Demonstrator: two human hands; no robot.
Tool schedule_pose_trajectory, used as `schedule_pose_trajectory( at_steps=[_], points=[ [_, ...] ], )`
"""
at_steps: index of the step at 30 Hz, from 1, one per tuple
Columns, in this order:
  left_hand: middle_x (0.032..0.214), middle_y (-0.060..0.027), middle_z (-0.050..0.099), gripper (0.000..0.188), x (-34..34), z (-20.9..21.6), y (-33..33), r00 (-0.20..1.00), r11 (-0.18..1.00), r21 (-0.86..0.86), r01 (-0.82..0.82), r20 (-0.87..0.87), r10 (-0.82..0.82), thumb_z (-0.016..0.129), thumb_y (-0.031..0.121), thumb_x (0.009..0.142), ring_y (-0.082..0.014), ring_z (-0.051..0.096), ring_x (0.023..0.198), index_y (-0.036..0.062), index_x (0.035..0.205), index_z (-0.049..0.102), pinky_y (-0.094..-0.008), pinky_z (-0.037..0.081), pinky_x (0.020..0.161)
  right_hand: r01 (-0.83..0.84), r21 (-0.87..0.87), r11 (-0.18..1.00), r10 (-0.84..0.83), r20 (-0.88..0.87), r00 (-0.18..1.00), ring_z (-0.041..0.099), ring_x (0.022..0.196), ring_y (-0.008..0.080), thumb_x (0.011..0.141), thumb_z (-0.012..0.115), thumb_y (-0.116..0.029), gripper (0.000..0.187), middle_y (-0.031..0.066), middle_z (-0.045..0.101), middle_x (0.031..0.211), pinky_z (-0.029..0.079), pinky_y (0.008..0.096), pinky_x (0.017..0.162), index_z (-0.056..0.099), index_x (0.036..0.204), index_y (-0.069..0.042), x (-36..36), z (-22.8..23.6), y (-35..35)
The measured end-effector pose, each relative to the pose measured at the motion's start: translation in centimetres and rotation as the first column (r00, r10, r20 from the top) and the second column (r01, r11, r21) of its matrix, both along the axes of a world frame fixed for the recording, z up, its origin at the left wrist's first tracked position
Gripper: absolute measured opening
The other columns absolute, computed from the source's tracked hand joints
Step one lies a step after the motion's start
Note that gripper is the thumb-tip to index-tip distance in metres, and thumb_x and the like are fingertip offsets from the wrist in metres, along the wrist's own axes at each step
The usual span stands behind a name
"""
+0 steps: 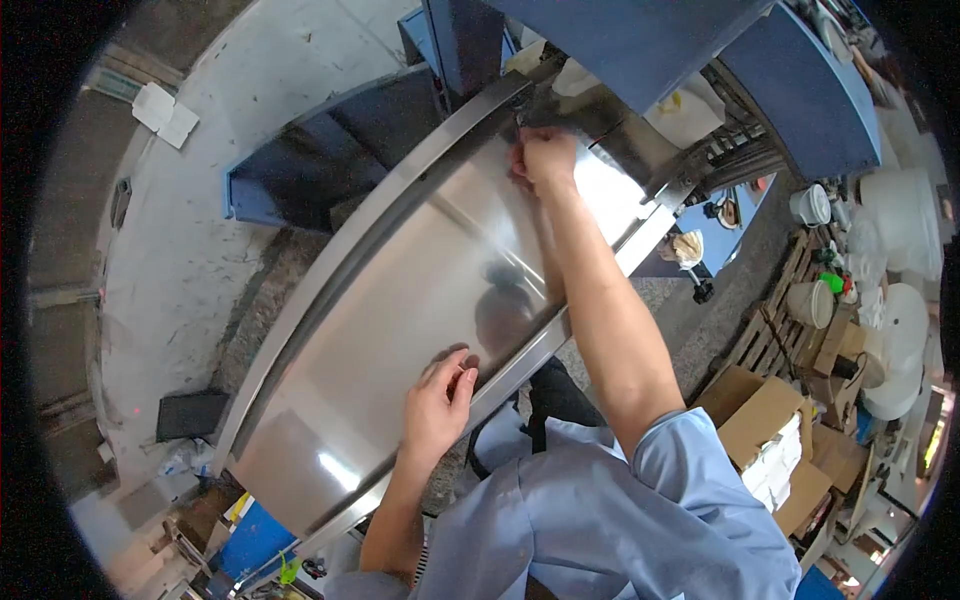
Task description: Clean and inspect a stainless steel machine tray component in a maintenance area.
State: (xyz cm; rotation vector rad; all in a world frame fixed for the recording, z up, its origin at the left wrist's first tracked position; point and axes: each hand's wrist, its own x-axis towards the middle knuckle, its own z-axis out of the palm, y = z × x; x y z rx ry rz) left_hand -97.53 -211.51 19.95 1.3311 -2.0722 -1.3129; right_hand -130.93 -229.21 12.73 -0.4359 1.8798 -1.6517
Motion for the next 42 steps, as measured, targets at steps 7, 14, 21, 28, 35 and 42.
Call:
schedule_pose_trajectory(
  at_steps=[7,14,21,28,35,42],
  points=[
    [0.104,-0.0159,0.071,0.029,0.3,0.8,0.2,1.0,1.0,-0.006,0.022,0.015,-0.022,0.066,0.017,0.094,-0.0294,0.072,0.09,0.0024,0.119,0.065,-0.0365,0.057,0.077,0.094,-0.234,0.968,-0.023,0.286,0.958,0.065,0.053,0.0303,0.099,0.053,-0.007,0.014,0.0194,0.066,0.076,0.054,0.0433,0.044,0.048,0.106,0.004,5.7,0.9,-4.1],
    [0.091,-0.0141,0.068,0.035,-0.2,1.6,1.0,0.999,1.0,-0.009,0.023,0.033,-0.022,0.07,0.022,0.092,-0.028,0.069,0.078,0.002,0.12,0.065,-0.0368,0.055,0.07,0.22,-0.275,0.936,-0.055,0.502,0.863,0.067,0.059,0.0315,0.099,0.055,-0.006,0.015,0.021,0.067,0.081,0.057,0.0431,0.049,0.047,0.11,0.001,6.2,-1.0,-5.8],
    [0.089,-0.0134,0.067,0.039,-0.5,1.3,1.6,0.995,0.996,-0.051,0.068,0.074,-0.064,0.073,0.026,0.09,-0.0278,0.068,0.076,0.0023,0.119,0.065,-0.037,0.055,0.069,0.283,-0.163,0.945,-0.145,0.564,0.813,0.061,0.051,0.0224,0.096,0.055,-0.006,0.011,0.0142,0.067,0.077,0.047,0.0366,0.044,0.062,0.098,0.002,8.5,2.9,-3.1],
    [0.086,-0.0133,0.067,0.04,-0.6,0.3,1.7,0.998,0.998,-0.042,0.055,0.032,-0.053,0.073,0.03,0.089,-0.0293,0.066,0.075,0.0024,0.118,0.066,-0.0395,0.054,0.067,-0.025,0.198,0.98,0.02,0.03,0.999,0.057,0.05,0.0157,0.098,0.056,-0.013,0.015,0.008,0.064,0.071,0.042,0.0309,0.041,0.063,0.098,0.0,1.5,2.8,1.4],
    [0.086,-0.013,0.067,0.041,-0.6,0.2,1.4,0.998,0.996,-0.072,0.062,0.014,-0.061,0.073,0.031,0.09,-0.029,0.065,0.075,0.0013,0.116,0.067,-0.0397,0.053,0.068,-0.128,0.095,0.987,0.118,0.103,0.988,0.055,0.049,0.0141,0.096,0.062,-0.015,0.018,0.008,0.065,0.068,0.04,0.0284,0.041,0.068,0.086,-0.001,-2.4,4.3,1.6],
    [0.086,-0.0128,0.067,0.041,-0.9,0.7,1.1,0.995,0.995,-0.039,0.092,0.028,-0.091,0.073,0.031,0.089,-0.0286,0.065,0.075,0.0015,0.117,0.067,-0.0395,0.053,0.069,-0.292,0.144,0.945,0.273,0.139,0.952,0.054,0.05,0.0127,0.094,0.064,-0.015,0.019,0.0069,0.065,0.067,0.04,0.0271,0.042,0.069,0.082,-0.001,-5.1,3.7,2.3]
  ],
)
